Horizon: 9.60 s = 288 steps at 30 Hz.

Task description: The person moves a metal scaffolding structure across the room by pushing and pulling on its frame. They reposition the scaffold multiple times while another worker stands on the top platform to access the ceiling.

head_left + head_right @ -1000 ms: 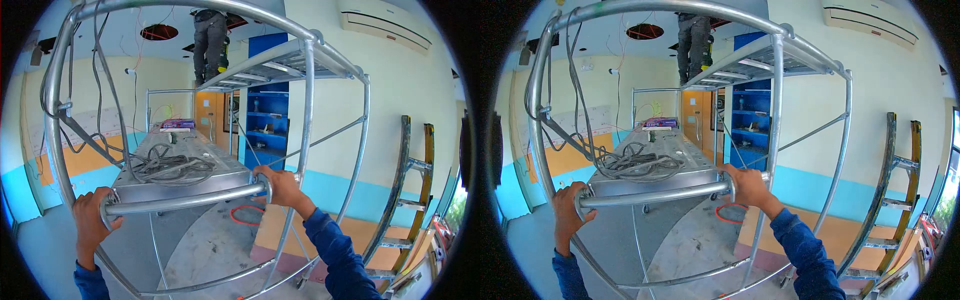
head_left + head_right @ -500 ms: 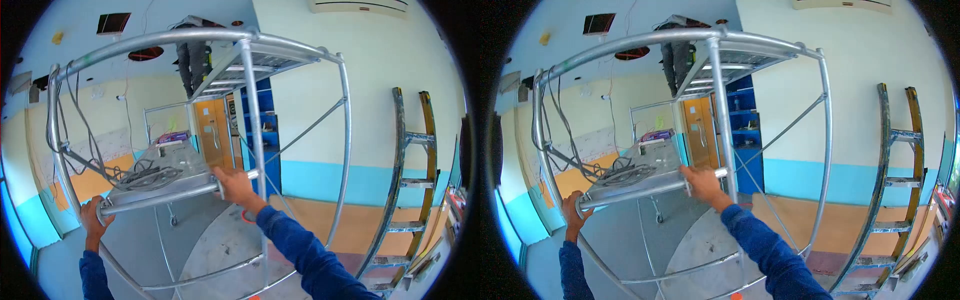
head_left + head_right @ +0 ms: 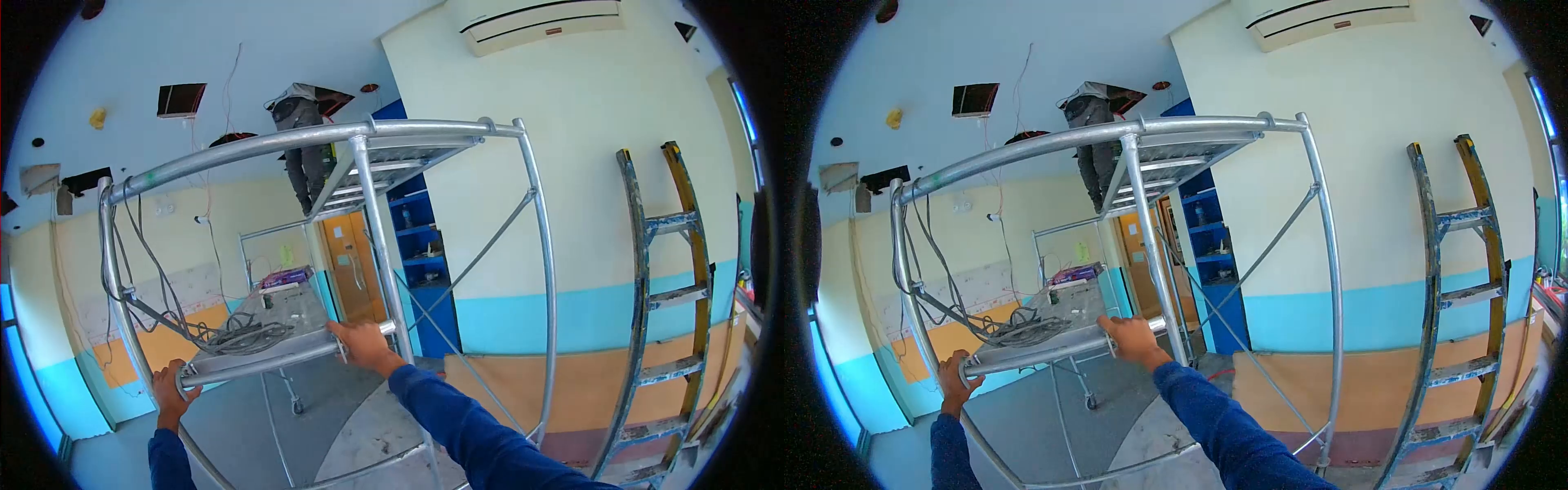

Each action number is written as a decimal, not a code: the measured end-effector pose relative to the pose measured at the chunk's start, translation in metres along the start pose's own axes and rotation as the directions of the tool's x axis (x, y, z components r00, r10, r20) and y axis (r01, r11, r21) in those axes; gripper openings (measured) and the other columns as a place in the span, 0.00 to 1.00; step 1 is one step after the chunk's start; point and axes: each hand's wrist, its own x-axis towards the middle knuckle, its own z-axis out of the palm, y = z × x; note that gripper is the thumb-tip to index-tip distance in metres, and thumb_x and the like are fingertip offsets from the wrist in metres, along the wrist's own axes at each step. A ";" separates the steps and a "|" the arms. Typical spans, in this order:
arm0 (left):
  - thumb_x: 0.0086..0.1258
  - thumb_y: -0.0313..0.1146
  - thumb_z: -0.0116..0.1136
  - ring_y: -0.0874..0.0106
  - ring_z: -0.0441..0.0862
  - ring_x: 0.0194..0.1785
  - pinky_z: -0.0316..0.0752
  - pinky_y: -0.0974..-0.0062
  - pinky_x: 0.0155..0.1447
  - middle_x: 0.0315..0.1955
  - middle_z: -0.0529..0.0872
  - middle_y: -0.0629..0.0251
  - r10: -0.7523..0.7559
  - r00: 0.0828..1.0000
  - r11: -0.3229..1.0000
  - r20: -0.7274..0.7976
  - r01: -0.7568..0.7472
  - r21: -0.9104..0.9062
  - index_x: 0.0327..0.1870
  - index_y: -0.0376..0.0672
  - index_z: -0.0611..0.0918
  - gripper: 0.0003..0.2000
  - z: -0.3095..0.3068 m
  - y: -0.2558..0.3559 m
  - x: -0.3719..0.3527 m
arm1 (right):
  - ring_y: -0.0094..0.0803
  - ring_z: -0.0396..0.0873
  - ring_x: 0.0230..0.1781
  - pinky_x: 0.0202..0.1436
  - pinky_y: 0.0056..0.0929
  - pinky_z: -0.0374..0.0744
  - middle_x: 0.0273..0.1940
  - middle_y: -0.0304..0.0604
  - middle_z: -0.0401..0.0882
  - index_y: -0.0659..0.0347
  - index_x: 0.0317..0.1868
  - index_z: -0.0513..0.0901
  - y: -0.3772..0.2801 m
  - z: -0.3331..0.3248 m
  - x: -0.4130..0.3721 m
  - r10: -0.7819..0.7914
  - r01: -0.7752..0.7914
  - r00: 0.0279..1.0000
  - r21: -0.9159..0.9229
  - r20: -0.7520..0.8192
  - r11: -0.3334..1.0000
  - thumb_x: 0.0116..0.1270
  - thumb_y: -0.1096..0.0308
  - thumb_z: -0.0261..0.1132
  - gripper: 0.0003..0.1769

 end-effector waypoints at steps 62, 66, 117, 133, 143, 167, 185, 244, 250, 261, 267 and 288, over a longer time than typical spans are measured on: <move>0.40 0.41 0.80 0.62 0.85 0.37 0.71 0.64 0.50 0.33 0.86 0.60 0.121 0.975 0.980 0.187 -0.087 -0.181 0.52 0.46 0.77 0.34 -0.001 -0.031 0.011 | 0.47 0.84 0.46 0.51 0.40 0.80 0.44 0.42 0.82 0.48 0.57 0.71 -0.030 -0.017 0.025 0.201 -0.211 0.926 -0.003 0.320 0.977 0.40 0.61 0.85 0.43; 0.40 0.40 0.81 0.61 0.85 0.42 0.71 0.62 0.53 0.37 0.87 0.58 0.119 0.958 0.986 0.259 -0.084 -0.142 0.58 0.48 0.73 0.39 -0.003 -0.033 0.011 | 0.46 0.77 0.58 0.61 0.45 0.79 0.61 0.47 0.73 0.46 0.71 0.63 -0.048 -0.044 0.041 0.211 -0.252 0.882 0.044 0.421 0.967 0.40 0.68 0.83 0.56; 0.46 0.42 0.62 0.54 0.79 0.36 0.71 0.57 0.43 0.28 0.81 0.57 0.111 0.988 0.960 -0.111 -0.078 0.269 0.40 0.46 0.77 0.20 0.035 -0.048 0.004 | 0.17 0.66 0.15 0.18 0.18 0.67 0.20 0.31 0.68 0.60 0.41 0.73 0.097 -0.066 0.076 0.577 -0.143 0.808 0.911 -0.118 0.386 0.66 0.61 0.68 0.15; 0.43 0.34 0.64 0.55 0.83 0.33 0.76 0.59 0.42 0.26 0.85 0.59 0.031 0.992 0.967 -0.120 0.001 0.256 0.36 0.48 0.80 0.15 0.025 -0.024 0.008 | 0.14 0.61 0.14 0.18 0.16 0.62 0.18 0.26 0.62 0.53 0.35 0.71 0.103 -0.056 0.077 0.561 -0.160 0.794 0.810 -0.234 0.564 0.65 0.50 0.70 0.20; 0.40 0.34 0.69 0.57 0.83 0.36 0.75 0.60 0.45 0.28 0.85 0.60 -0.005 0.997 0.968 -0.073 0.023 0.251 0.37 0.49 0.80 0.19 0.025 -0.025 0.008 | 0.13 0.61 0.15 0.19 0.15 0.63 0.17 0.27 0.62 0.57 0.43 0.75 0.145 -0.038 0.081 0.533 -0.192 0.814 0.760 -0.230 0.621 0.65 0.47 0.69 0.23; 0.40 0.39 0.72 0.56 0.82 0.41 0.75 0.59 0.47 0.33 0.84 0.61 0.067 0.995 0.949 -0.075 -0.041 0.311 0.39 0.48 0.79 0.21 0.032 -0.039 0.003 | 0.14 0.62 0.16 0.19 0.17 0.63 0.18 0.24 0.63 0.55 0.41 0.76 0.124 -0.044 0.078 0.583 -0.167 0.781 0.826 -0.223 0.539 0.64 0.50 0.70 0.19; 0.50 0.45 0.62 0.57 0.74 0.31 0.65 0.62 0.39 0.25 0.78 0.59 0.101 0.966 0.982 -0.240 -0.058 0.182 0.35 0.42 0.77 0.17 0.036 -0.025 0.004 | 0.15 0.62 0.16 0.18 0.18 0.62 0.20 0.28 0.64 0.56 0.34 0.70 0.082 -0.067 0.075 0.629 -0.125 0.760 0.912 -0.166 0.391 0.66 0.63 0.67 0.13; 0.70 0.73 0.28 0.67 0.63 0.23 0.56 0.65 0.35 0.17 0.68 0.66 0.027 0.954 0.997 -0.297 -0.003 0.082 0.29 0.39 0.77 0.40 0.037 -0.025 0.003 | 0.12 0.55 0.12 0.12 0.15 0.54 0.17 0.23 0.57 0.48 0.26 0.64 0.076 -0.062 0.078 0.644 -0.191 0.742 0.861 -0.188 0.472 0.73 0.60 0.61 0.17; 0.68 0.75 0.28 0.66 0.63 0.25 0.57 0.64 0.37 0.18 0.68 0.65 0.011 0.959 0.997 -0.283 0.011 0.077 0.30 0.39 0.77 0.41 0.040 -0.028 0.000 | 0.12 0.56 0.12 0.12 0.15 0.55 0.17 0.24 0.57 0.48 0.26 0.64 0.074 -0.061 0.079 0.648 -0.185 0.740 0.871 -0.181 0.455 0.72 0.60 0.62 0.18; 0.71 0.68 0.31 0.64 0.67 0.28 0.59 0.66 0.40 0.22 0.71 0.63 0.004 0.976 0.992 -0.217 0.023 0.122 0.33 0.43 0.76 0.33 0.039 -0.033 -0.004 | 0.11 0.57 0.13 0.13 0.14 0.56 0.18 0.24 0.58 0.48 0.28 0.64 0.074 -0.062 0.080 0.660 -0.207 0.728 0.859 -0.185 0.469 0.72 0.60 0.62 0.16; 0.69 0.67 0.38 0.63 0.68 0.28 0.60 0.65 0.40 0.22 0.72 0.63 -0.022 0.971 0.994 -0.239 0.046 0.097 0.33 0.43 0.76 0.31 0.040 -0.030 -0.003 | 0.12 0.57 0.13 0.13 0.14 0.56 0.18 0.24 0.58 0.49 0.29 0.64 0.074 -0.062 0.079 0.663 -0.205 0.723 0.856 -0.193 0.474 0.71 0.61 0.62 0.15; 0.67 0.73 0.38 0.63 0.68 0.28 0.60 0.64 0.40 0.21 0.72 0.64 -0.014 0.953 0.994 -0.302 0.047 0.103 0.31 0.43 0.75 0.35 0.043 -0.028 -0.001 | 0.10 0.57 0.14 0.13 0.11 0.58 0.18 0.24 0.58 0.49 0.28 0.66 0.069 -0.060 0.081 0.667 -0.209 0.717 0.851 -0.201 0.481 0.75 0.58 0.59 0.16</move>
